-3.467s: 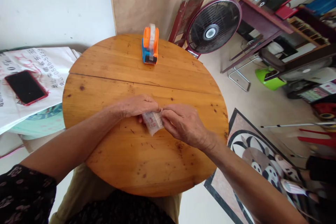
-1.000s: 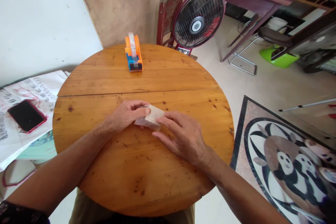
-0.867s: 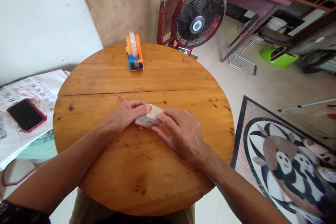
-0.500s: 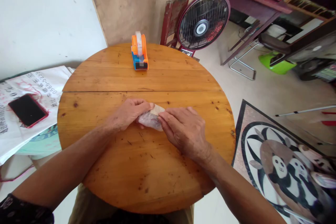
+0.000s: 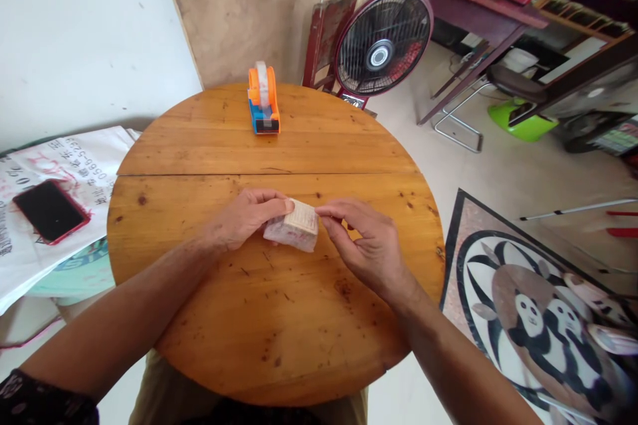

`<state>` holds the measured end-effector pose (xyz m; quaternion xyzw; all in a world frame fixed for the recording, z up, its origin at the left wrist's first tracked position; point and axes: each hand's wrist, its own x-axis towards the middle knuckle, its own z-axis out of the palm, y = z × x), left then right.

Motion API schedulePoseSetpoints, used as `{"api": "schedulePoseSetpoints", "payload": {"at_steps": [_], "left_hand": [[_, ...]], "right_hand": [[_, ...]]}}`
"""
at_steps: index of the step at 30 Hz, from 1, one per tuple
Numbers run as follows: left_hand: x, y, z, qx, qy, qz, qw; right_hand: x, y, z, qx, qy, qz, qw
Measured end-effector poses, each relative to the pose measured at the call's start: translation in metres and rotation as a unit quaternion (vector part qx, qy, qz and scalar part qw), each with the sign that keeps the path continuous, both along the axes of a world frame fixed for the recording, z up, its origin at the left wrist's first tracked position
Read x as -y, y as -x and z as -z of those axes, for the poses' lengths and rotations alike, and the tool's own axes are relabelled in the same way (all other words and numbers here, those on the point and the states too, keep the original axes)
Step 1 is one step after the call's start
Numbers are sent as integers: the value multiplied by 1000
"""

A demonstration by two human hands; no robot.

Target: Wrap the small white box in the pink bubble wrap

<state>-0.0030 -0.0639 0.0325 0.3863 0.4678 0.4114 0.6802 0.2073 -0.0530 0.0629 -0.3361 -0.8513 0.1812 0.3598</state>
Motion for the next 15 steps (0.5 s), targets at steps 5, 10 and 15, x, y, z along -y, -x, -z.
{"api": "schedulePoseSetpoints", "payload": {"at_steps": [5,10,15], "left_hand": [[2,0,4,18,-17,-1,1000],[5,1,3,-33,-60,13,998],[6,6,0,-219,-231,-81,944]], "right_hand": [[-2,-7,4,37,97,-40,994],[-10,-3,13,38,118,-46,991],[-20,-6,17,30,97,-65,993]]}}
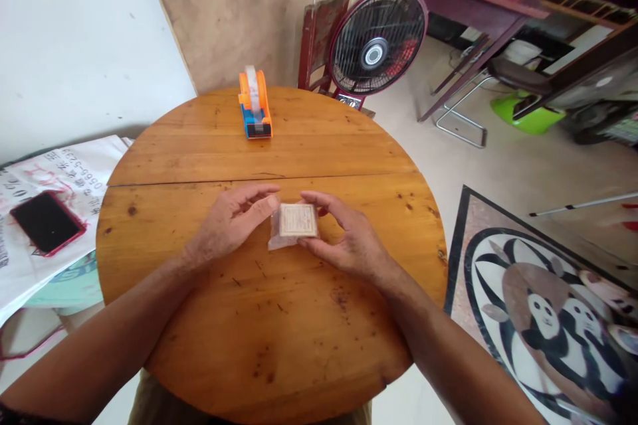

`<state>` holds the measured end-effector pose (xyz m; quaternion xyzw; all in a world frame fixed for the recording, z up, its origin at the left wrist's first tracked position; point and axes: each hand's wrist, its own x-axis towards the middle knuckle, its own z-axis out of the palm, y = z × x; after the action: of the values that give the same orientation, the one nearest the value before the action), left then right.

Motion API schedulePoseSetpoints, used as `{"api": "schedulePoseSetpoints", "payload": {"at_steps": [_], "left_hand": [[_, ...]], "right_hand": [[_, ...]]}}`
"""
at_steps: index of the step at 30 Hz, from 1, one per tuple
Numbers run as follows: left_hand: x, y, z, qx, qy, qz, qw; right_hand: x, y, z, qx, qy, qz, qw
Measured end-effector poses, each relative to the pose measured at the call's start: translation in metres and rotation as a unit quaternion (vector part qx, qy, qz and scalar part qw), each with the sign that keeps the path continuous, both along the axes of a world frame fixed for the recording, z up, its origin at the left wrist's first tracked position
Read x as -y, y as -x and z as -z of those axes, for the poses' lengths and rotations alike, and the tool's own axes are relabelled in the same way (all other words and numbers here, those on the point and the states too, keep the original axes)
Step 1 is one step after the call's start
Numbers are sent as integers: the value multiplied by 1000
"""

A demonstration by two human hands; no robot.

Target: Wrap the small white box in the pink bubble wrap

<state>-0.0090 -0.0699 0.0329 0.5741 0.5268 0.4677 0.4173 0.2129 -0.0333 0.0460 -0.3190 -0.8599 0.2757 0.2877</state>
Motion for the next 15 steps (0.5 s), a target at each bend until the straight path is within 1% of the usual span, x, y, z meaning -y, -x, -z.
{"api": "schedulePoseSetpoints", "payload": {"at_steps": [2,4,5,7,10,12,15], "left_hand": [[0,-1,1,-75,-81,-52,993],[2,-5,1,-143,-155,-82,974],[4,-7,0,-166,-184,-87,965],[8,-11,-3,-185,-219,-73,955],[13,-14,-8,-185,-225,-45,955],[15,-15,-8,-189,-208,-41,959],[14,-17,-5,-185,-178,-41,966]], "right_hand": [[-2,-2,4,-3,-18,5,1000],[-3,-3,8,-8,-44,19,999],[-3,-3,11,-12,-57,26,998],[-3,-3,15,-21,-77,33,996],[-2,-2,20,-31,-76,27,996],[-1,-1,22,-37,-74,20,996],[2,2,25,-37,-96,5,995]]}}
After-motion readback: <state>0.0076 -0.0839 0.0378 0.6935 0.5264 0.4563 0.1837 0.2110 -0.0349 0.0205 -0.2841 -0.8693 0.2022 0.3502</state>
